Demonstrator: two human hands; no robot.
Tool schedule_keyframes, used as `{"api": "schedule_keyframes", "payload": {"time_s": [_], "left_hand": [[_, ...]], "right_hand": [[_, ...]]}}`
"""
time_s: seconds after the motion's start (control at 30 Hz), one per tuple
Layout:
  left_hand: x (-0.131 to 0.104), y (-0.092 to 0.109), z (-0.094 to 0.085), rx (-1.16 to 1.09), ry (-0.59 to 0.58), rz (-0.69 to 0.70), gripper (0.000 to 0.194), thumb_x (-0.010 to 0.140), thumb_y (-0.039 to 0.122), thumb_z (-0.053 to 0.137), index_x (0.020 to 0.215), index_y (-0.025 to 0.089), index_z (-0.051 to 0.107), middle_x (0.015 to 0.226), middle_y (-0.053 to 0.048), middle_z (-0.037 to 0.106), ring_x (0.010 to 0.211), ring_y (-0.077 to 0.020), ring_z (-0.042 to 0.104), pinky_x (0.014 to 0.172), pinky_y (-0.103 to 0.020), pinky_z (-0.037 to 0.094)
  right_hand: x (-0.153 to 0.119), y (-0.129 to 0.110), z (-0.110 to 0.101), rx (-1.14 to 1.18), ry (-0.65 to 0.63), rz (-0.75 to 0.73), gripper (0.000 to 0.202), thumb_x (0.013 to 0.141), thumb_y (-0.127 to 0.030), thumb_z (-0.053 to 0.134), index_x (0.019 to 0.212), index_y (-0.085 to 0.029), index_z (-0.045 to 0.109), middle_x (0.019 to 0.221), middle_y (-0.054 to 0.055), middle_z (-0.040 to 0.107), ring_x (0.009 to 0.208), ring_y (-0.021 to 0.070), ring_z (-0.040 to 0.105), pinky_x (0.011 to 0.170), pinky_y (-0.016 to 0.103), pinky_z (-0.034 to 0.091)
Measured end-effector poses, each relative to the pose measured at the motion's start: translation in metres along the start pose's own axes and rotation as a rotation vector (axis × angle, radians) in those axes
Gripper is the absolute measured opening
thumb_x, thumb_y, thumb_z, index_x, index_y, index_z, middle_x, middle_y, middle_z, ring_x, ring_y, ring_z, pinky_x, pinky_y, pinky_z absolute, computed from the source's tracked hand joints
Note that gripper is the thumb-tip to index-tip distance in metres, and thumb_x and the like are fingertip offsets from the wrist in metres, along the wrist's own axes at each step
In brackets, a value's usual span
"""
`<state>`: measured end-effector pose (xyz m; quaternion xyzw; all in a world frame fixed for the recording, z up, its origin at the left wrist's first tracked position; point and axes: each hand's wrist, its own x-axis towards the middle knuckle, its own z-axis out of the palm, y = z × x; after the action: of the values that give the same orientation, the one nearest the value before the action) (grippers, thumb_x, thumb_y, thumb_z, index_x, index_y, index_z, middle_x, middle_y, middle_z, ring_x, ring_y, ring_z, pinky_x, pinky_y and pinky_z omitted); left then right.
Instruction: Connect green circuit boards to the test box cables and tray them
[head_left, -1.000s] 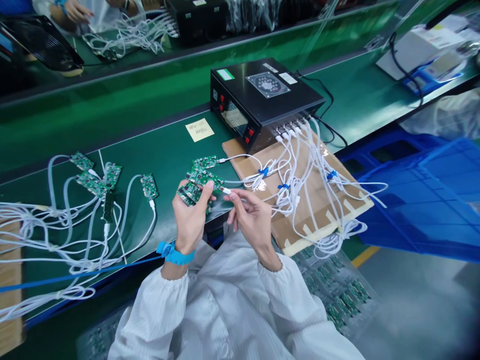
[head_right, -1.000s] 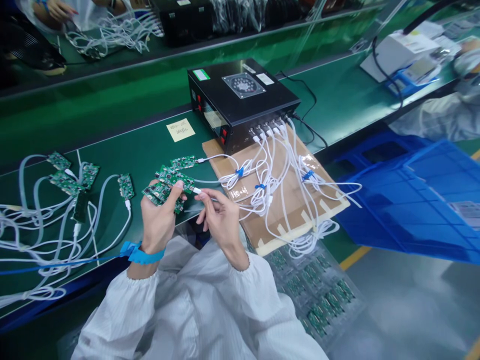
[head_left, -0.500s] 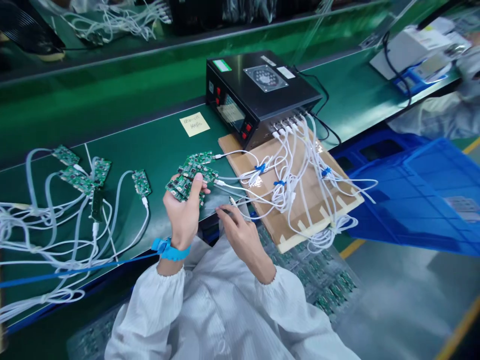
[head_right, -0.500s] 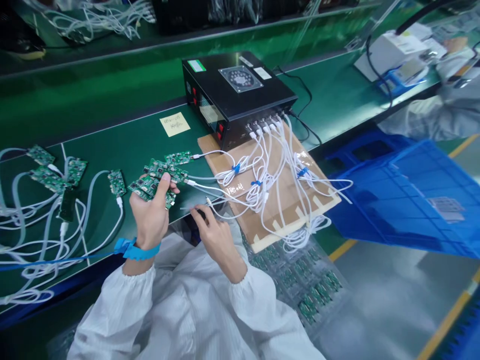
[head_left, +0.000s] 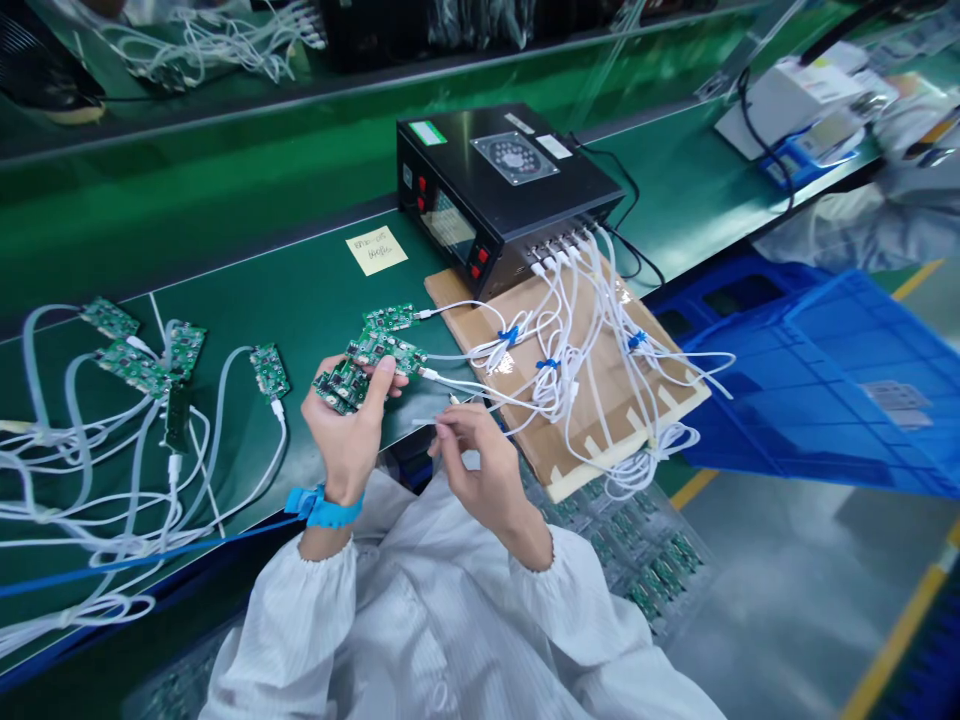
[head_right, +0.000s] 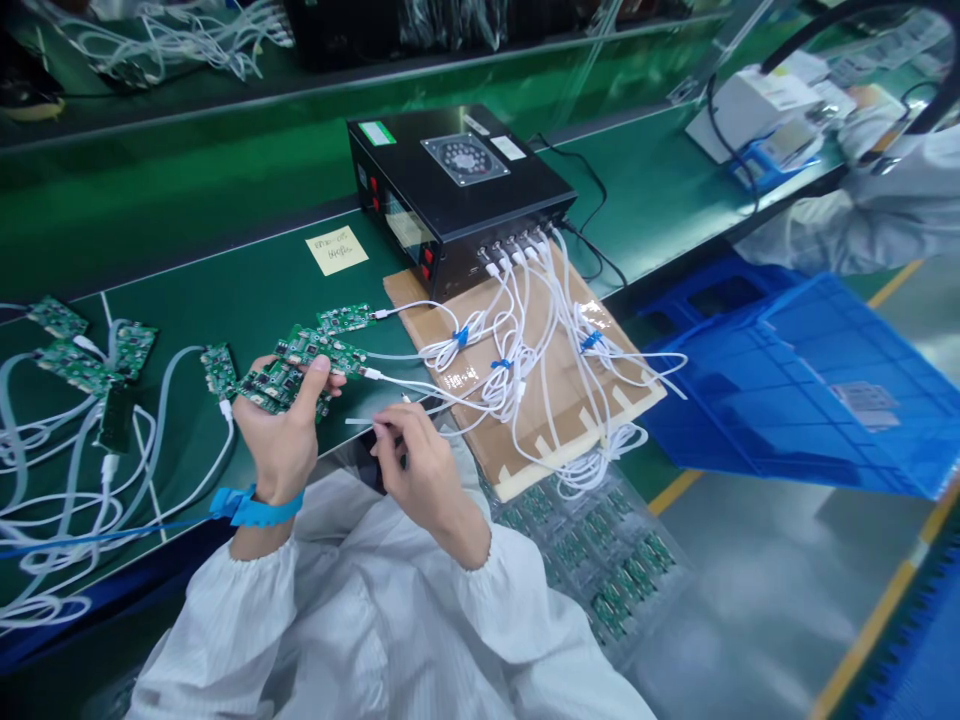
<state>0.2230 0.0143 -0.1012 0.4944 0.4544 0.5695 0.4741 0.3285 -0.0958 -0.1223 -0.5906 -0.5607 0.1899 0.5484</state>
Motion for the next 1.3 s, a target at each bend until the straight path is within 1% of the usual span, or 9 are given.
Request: {"api": "schedule_keyframes", "payload": {"time_s": [0.2,0.47,0.6,0.73,0.9,1.0,1.17,1.23,1.3], "left_hand": [[-0.004,0.000,-0.002,0.021,-0.002,0.017,0.029,0.082,0.040,0.083,0.086,0.018,0.064,0.075,0.002,0.067,0.063,-0.0130,0.066,0.065,-0.027,0.057],[-0.008,0.002,-0.003,-0.089,-0.044,-0.022,0.030,0.082,0.036,0.083,0.092,0.019,0.061,0.073,0.003,0.064,0.061,-0.0118,0.064,0.064,-0.026,0.054],[-0.009,0.001,-0.003,-0.159,-0.084,-0.044,0.032,0.083,0.034,0.084,0.102,0.021,0.061,0.083,0.001,0.070,0.058,-0.0097,0.062,0.062,-0.026,0.053],[-0.008,0.005,-0.002,-0.237,-0.140,-0.088,0.039,0.084,0.036,0.083,0.113,0.024,0.059,0.119,-0.008,0.072,0.058,-0.0072,0.060,0.061,-0.026,0.054],[-0.005,0.012,0.001,-0.292,-0.120,-0.160,0.051,0.081,0.036,0.085,0.124,0.025,0.060,0.115,-0.008,0.074,0.058,-0.0066,0.060,0.058,-0.023,0.053],[-0.006,0.015,0.003,-0.328,-0.111,-0.190,0.047,0.080,0.036,0.086,0.121,0.023,0.065,0.110,-0.007,0.074,0.058,-0.0064,0.060,0.057,-0.022,0.052],[-0.011,0.021,0.006,-0.331,-0.096,-0.188,0.041,0.080,0.036,0.085,0.115,0.023,0.067,0.109,-0.007,0.073,0.056,-0.0057,0.059,0.054,-0.020,0.051],[-0.013,0.024,0.006,-0.336,-0.099,-0.178,0.041,0.080,0.038,0.085,0.113,0.023,0.067,0.108,-0.006,0.073,0.055,-0.0054,0.058,0.053,-0.020,0.050],[-0.015,0.026,0.005,-0.356,-0.113,-0.182,0.040,0.079,0.037,0.086,0.111,0.022,0.066,0.106,-0.005,0.073,0.055,-0.0052,0.057,0.053,-0.019,0.050]], "right_hand": [[0.011,-0.014,0.004,0.137,0.139,0.024,0.020,0.103,-0.017,0.056,0.120,-0.025,0.063,0.111,0.006,0.062,0.069,0.0080,0.069,0.052,0.019,0.058],[0.011,-0.007,-0.005,-0.603,0.304,-0.292,0.030,0.091,-0.009,0.072,0.113,-0.029,0.071,0.116,0.009,0.062,0.085,0.0156,0.062,0.072,0.032,0.057],[0.021,-0.007,-0.016,-0.405,0.248,-0.219,0.017,0.095,-0.013,0.066,0.109,-0.024,0.069,0.120,0.011,0.061,0.113,0.0240,0.063,0.091,0.042,0.057],[0.030,-0.006,-0.028,-0.096,0.406,-0.015,0.008,0.098,-0.018,0.064,0.105,-0.021,0.067,0.102,0.006,0.068,0.101,0.0190,0.066,0.091,0.039,0.055],[0.031,-0.010,-0.051,0.122,0.511,0.193,0.010,0.097,-0.029,0.067,0.104,-0.022,0.068,0.097,0.003,0.071,0.092,0.0168,0.069,0.084,0.034,0.056],[0.032,-0.016,-0.065,0.118,0.343,0.103,0.005,0.098,-0.025,0.066,0.102,-0.024,0.068,0.102,0.004,0.071,0.100,0.0190,0.070,0.091,0.039,0.057],[0.036,-0.026,-0.071,-0.228,-0.227,-0.122,0.008,0.094,-0.020,0.069,0.100,-0.026,0.071,0.144,0.010,0.056,0.143,0.0310,0.048,0.116,0.060,0.044],[0.037,-0.025,-0.067,-0.312,-0.318,-0.145,0.011,0.096,-0.019,0.065,0.104,-0.025,0.070,0.156,0.011,0.043,0.147,0.0315,0.043,0.115,0.059,0.046],[0.037,-0.022,-0.061,-0.332,-0.351,-0.148,0.014,0.100,-0.018,0.058,0.107,-0.024,0.068,0.158,0.012,0.038,0.138,0.0280,0.054,0.109,0.052,0.054]]}}
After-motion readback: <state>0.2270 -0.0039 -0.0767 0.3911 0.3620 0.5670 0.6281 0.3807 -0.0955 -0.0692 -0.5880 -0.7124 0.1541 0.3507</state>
